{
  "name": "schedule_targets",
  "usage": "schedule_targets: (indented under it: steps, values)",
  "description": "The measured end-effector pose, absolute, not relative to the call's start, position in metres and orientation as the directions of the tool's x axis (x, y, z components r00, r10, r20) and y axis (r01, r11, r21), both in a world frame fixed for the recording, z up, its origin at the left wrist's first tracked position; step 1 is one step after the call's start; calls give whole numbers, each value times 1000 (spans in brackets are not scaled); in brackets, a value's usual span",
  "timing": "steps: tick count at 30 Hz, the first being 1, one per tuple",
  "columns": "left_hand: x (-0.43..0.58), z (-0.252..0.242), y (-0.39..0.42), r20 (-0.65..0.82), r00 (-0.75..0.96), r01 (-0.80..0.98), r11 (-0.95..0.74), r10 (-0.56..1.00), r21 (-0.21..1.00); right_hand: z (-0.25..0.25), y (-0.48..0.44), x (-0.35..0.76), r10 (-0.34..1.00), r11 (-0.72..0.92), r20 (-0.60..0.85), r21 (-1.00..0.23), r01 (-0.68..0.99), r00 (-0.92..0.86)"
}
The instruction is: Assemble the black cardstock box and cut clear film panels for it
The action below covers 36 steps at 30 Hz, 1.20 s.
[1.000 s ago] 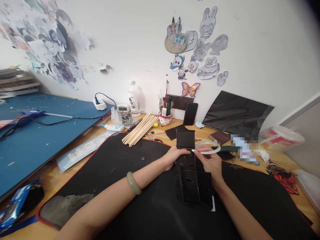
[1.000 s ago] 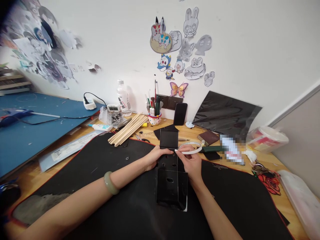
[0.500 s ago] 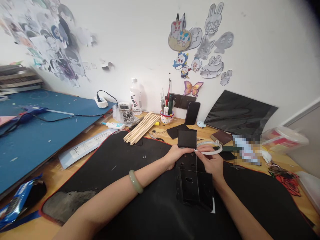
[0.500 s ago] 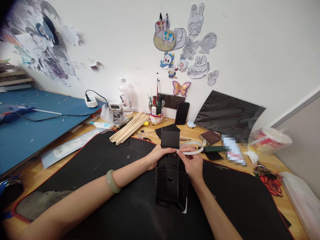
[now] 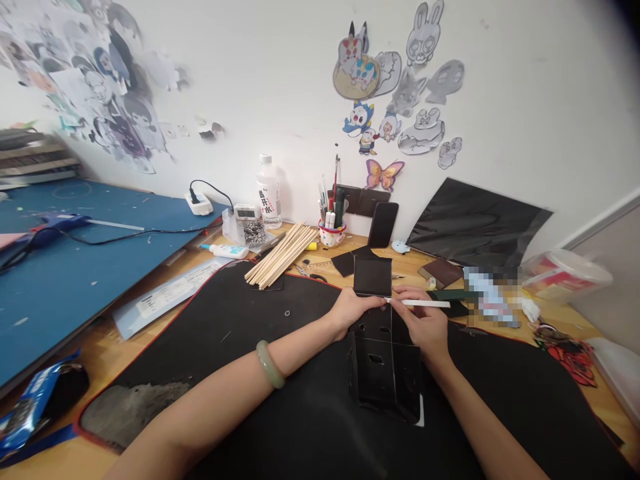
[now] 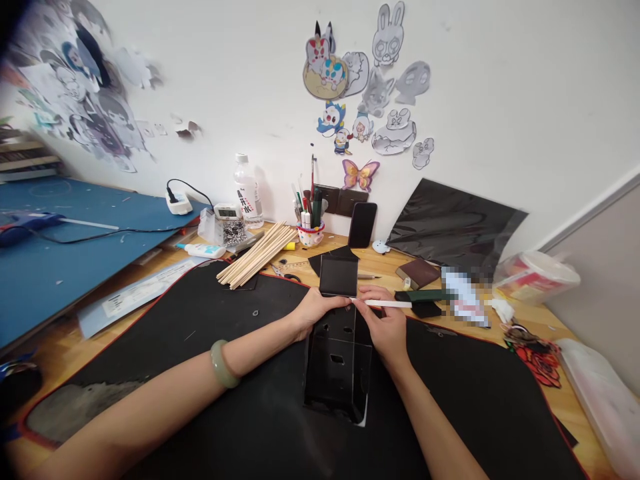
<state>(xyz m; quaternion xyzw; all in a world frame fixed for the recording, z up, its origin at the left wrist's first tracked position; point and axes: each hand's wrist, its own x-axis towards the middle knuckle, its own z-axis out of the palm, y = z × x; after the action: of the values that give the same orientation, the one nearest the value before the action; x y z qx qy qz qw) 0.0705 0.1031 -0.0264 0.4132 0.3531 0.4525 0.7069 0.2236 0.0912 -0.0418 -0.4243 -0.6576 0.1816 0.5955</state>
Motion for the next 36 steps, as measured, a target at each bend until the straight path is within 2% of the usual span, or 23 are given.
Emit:
schedule_targets:
  steps: [6,11,16,30,36]
  values:
    - [70,-31,106,-132,284,-340,229,950,912,-36,87,228,867,448,491,-842,301,84]
    - [69,-34,110,-174,277,-302,257,945,918,-37,86,229,904,372,416,-877,305,94]
    - [70,-32,110,-189,287,-276,270,939,923,-36,86,229,911,346,398,-879,328,106]
    - [71,-28,108,-116,168,-232,154,979,961,-40,90,237,924,298,376,-820,489,67]
    - [71,-27,105,-85,151,-175,111,985,978,-39,90,232,932,267,350,-841,470,96]
